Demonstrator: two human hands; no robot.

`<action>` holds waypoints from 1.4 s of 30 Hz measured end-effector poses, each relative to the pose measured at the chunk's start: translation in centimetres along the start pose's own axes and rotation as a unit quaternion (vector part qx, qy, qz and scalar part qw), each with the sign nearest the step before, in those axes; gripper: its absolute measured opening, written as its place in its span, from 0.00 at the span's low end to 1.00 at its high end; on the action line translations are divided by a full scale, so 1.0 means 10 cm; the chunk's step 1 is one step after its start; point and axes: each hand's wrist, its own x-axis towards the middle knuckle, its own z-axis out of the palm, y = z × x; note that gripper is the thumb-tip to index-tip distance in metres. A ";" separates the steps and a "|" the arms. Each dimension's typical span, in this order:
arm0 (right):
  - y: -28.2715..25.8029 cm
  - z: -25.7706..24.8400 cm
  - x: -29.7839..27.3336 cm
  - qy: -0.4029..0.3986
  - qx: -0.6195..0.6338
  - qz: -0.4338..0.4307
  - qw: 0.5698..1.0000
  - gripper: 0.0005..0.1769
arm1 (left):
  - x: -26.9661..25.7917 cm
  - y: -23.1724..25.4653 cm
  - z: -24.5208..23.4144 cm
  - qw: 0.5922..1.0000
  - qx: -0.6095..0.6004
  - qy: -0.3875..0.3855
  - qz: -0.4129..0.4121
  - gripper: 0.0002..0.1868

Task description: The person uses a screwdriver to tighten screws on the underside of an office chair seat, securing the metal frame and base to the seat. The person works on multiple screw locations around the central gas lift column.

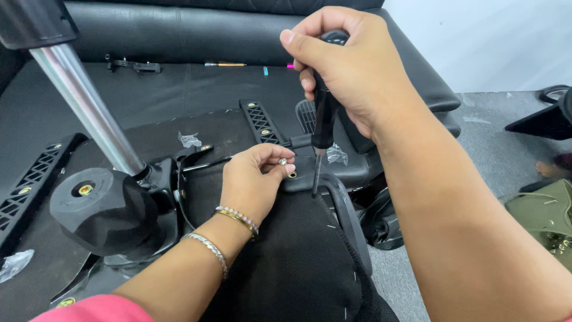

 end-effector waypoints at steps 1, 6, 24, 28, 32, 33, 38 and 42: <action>0.02 -0.01 0.03 -0.007 0.010 0.000 1.000 0.08 | 0.02 -0.01 0.02 1.000 -0.005 -0.003 0.008 0.11; 0.13 -0.07 0.11 -0.030 0.026 -0.011 0.999 0.08 | 0.10 -0.11 0.08 0.999 -0.018 -0.011 0.035 0.13; 0.52 -0.36 0.29 -0.031 0.107 0.013 0.994 0.06 | 0.14 -0.24 0.03 0.966 0.101 0.004 0.236 0.08; 0.57 -0.37 0.32 -0.035 0.135 0.012 0.990 0.08 | 0.12 -0.28 0.06 0.958 0.156 -0.001 0.242 0.07; 0.59 -0.40 0.37 -0.061 0.121 -0.023 0.991 0.08 | 0.09 -0.31 0.09 0.934 0.198 0.003 0.298 0.08; 0.60 -0.41 0.38 -0.057 0.121 -0.022 0.991 0.08 | 0.06 -0.32 0.08 0.942 0.176 0.001 0.285 0.09; 0.64 -0.39 0.43 -0.038 0.112 -0.042 0.992 0.08 | -0.03 -0.33 0.05 0.980 0.059 -0.015 0.191 0.17; 0.66 -0.35 0.47 -0.017 0.117 -0.061 0.991 0.09 | -0.11 -0.31 -0.01 0.975 0.119 0.005 0.185 0.16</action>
